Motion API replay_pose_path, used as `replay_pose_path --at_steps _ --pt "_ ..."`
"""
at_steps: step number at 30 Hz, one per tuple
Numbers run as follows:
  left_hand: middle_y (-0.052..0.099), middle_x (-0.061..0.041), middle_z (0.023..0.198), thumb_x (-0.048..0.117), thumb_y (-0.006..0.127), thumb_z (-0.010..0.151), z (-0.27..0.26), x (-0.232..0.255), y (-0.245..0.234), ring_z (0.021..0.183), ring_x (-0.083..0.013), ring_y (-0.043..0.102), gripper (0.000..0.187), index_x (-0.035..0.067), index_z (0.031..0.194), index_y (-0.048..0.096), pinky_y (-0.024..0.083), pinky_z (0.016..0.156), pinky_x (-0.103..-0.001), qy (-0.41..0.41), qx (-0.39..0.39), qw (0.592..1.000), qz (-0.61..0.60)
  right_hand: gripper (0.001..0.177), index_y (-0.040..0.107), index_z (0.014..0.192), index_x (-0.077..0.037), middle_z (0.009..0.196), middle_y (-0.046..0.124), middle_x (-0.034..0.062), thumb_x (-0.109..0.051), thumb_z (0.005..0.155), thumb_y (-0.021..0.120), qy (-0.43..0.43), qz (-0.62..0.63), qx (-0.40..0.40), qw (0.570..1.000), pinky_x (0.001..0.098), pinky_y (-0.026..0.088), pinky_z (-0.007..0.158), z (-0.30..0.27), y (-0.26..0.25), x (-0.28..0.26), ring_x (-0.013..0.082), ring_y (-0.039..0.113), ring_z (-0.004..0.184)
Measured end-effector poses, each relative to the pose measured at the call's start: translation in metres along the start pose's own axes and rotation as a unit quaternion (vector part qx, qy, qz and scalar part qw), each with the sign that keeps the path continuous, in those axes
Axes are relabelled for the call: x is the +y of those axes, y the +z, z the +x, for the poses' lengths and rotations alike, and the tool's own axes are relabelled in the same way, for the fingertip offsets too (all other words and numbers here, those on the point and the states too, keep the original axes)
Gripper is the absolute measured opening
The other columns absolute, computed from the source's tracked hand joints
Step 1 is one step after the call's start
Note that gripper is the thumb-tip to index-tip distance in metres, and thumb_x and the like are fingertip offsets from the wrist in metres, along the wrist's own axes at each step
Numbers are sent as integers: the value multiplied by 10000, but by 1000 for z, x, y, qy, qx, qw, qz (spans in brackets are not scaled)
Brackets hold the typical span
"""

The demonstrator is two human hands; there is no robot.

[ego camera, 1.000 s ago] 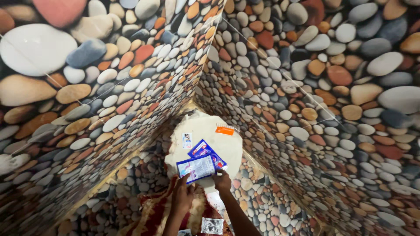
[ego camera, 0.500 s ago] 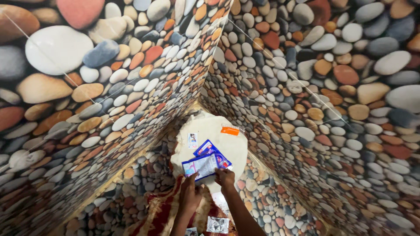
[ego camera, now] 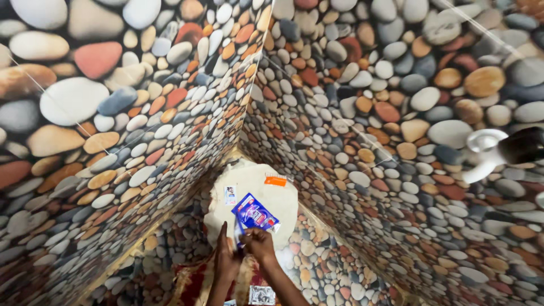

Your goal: The person picks up multiple small packets of laundry detergent and fabric softener from a white plastic bag on the floor and places them one by one onto a wall-mounted plastic shelf in a bathroom. The person handles each packet individually, stacking them neatly on the shelf.

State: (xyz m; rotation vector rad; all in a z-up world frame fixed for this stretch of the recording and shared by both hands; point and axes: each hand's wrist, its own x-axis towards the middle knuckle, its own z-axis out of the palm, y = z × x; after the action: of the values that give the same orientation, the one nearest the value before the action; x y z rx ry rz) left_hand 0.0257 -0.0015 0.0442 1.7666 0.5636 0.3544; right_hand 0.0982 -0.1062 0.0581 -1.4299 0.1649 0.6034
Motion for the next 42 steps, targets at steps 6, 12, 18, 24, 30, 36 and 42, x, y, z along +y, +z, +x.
replay_pose_path --at_steps 6,12,18,24,30,36,42 --pt "677 -160 1176 98 551 941 4 3 15 940 -333 693 482 4 1409 491 573 752 -453 -138 -13 928 -346 222 750 1114 -26 844 747 48 -78 899 735 -150 -182 -59 970 304 562 666 -73 43 -72 138 677 737" --pt "663 -190 1195 271 405 1141 -15 42 19 1118 -329 641 354 -26 1222 580 521 995 -458 -59 -220 655 -720 329 696 1266 -79 1348 634 125 -204 962 682 -311 -465 -81 825 483 418 1058 -163 60 -184 324 540 1256" --pt "681 -64 1173 346 487 988 -51 113 1 1064 -213 645 433 154 1364 579 523 944 -391 -288 -76 643 -706 415 672 1357 -202 1565 432 175 -248 946 637 -357 -603 -59 711 580 249 1143 -213 46 -252 419 361 1436" --pt "668 -63 1189 470 579 1034 -70 227 -23 1027 -185 631 534 99 1416 545 523 956 -378 -187 -148 519 -821 568 535 1489 -248 1535 407 215 -356 944 651 -343 -624 18 702 606 271 1119 -247 34 -310 439 361 1401" --pt "643 -114 1294 667 522 878 -88 361 -59 1127 -288 628 779 97 1409 517 500 1000 -495 -203 -107 588 -775 784 451 1484 -139 1540 371 291 -439 839 779 -373 -538 110 748 561 346 1108 -275 24 -351 483 374 1381" --pt "634 -123 1343 668 513 877 -95 443 -56 1199 -314 616 793 101 1431 504 469 1027 -500 -152 -101 626 -758 1043 340 1552 -140 1387 538 188 -270 674 889 -221 -263 128 930 468 573 910 -279 6 -394 324 627 1159" --pt "644 -104 1337 503 592 959 -97 469 -32 1209 -272 616 630 63 1407 535 474 1048 -463 -126 -124 618 -766 887 438 1484 -21 1243 703 165 -46 716 883 -238 -40 45 969 349 591 916 -272 -42 -410 225 700 1061"
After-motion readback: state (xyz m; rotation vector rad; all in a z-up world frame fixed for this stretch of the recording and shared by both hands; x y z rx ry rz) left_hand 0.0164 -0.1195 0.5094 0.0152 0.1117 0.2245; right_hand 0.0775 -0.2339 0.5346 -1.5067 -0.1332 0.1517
